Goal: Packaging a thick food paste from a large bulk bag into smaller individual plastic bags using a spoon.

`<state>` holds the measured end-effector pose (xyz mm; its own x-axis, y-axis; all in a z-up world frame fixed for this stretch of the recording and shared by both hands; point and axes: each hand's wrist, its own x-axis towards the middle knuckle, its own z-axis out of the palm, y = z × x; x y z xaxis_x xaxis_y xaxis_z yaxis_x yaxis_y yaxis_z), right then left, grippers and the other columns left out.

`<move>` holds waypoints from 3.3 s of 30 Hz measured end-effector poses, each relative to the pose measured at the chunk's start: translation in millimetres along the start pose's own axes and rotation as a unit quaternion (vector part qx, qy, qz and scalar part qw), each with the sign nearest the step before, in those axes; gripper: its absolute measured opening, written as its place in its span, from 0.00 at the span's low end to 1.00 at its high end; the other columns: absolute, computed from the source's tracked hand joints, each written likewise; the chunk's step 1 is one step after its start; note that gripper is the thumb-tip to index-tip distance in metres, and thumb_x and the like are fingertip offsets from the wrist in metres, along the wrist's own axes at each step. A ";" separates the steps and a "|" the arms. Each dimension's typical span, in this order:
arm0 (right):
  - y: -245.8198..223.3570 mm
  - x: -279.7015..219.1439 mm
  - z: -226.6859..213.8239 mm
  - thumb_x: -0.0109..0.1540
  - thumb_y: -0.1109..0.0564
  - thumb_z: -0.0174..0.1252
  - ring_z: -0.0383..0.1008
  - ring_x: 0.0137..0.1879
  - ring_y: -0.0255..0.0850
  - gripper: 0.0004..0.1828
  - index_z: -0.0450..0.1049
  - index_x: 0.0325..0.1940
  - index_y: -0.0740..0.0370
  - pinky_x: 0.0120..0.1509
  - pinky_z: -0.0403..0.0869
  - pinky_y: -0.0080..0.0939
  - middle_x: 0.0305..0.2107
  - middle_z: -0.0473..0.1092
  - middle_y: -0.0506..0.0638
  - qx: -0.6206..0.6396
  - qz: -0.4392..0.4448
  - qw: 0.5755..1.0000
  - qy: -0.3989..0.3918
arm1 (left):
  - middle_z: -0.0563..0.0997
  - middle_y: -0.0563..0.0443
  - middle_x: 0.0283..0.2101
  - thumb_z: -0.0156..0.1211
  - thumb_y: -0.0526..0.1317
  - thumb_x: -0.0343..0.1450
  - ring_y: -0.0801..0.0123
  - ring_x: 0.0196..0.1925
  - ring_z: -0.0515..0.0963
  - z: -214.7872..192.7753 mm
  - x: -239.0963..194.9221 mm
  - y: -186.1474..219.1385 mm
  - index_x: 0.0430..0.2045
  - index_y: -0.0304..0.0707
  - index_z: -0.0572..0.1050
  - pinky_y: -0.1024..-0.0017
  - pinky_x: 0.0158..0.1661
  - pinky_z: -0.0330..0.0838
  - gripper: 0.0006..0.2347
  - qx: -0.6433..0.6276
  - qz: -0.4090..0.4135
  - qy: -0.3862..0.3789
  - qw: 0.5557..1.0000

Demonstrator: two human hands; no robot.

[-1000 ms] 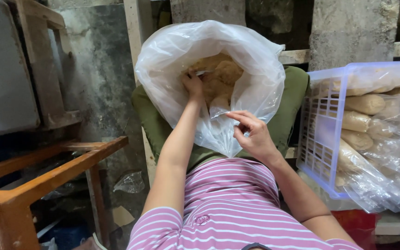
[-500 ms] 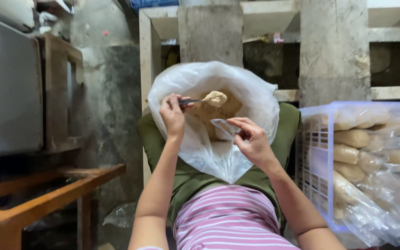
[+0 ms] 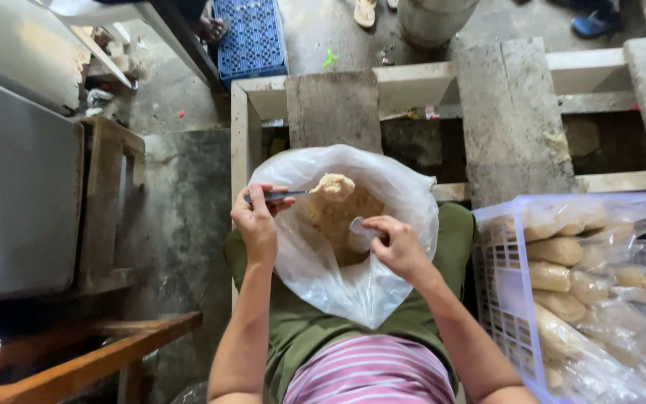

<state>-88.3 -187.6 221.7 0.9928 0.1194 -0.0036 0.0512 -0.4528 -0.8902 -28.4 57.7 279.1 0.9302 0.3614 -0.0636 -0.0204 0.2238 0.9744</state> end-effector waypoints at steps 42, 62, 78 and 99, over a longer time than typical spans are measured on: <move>-21.7 -24.0 -6.1 0.54 0.72 0.54 0.74 0.26 0.32 0.26 0.75 0.56 0.61 0.33 0.73 0.32 0.52 0.72 0.52 0.177 0.002 0.980 0.092 | 0.72 0.35 0.20 0.45 0.39 0.78 0.43 0.28 0.78 42.1 8.2 -83.5 0.23 0.34 0.68 0.54 0.28 0.68 0.12 0.399 0.252 -0.171 0.865; -40.0 -74.0 -12.1 0.53 0.75 0.51 0.74 0.25 0.34 0.27 0.77 0.54 0.63 0.32 0.77 0.32 0.48 0.73 0.55 0.269 0.096 0.957 0.043 | 0.74 0.35 0.36 0.44 0.32 0.74 0.47 0.40 0.78 28.0 5.0 -336.7 0.38 0.28 0.70 0.55 0.40 0.73 0.07 0.297 -0.166 -0.121 0.933; -33.4 -75.6 0.0 0.53 0.72 0.50 0.74 0.28 0.33 0.27 0.80 0.50 0.55 0.31 0.74 0.28 0.46 0.77 0.52 0.104 0.093 0.990 -0.004 | 0.78 0.32 0.36 0.46 0.42 0.77 0.47 0.35 0.84 -29.6 66.7 -322.8 0.39 0.28 0.74 0.54 0.32 0.80 0.13 0.187 -0.243 -0.077 0.949; 9.2 -35.0 9.0 0.52 0.70 0.56 0.77 0.46 0.45 0.25 0.78 0.52 0.60 0.50 0.75 0.42 0.47 0.76 0.57 0.135 0.002 0.989 0.062 | 0.81 0.30 0.28 0.45 0.44 0.77 0.59 0.21 0.82 -23.8 3.0 -59.0 0.28 0.33 0.71 0.72 0.26 0.82 0.14 -0.052 -0.114 0.015 0.992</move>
<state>-123.6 -187.9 209.6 0.9994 0.0002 0.0334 0.0328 -0.1991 -0.9794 -33.2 67.1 216.3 0.9034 0.3172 -0.2884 0.1506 0.3950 0.9063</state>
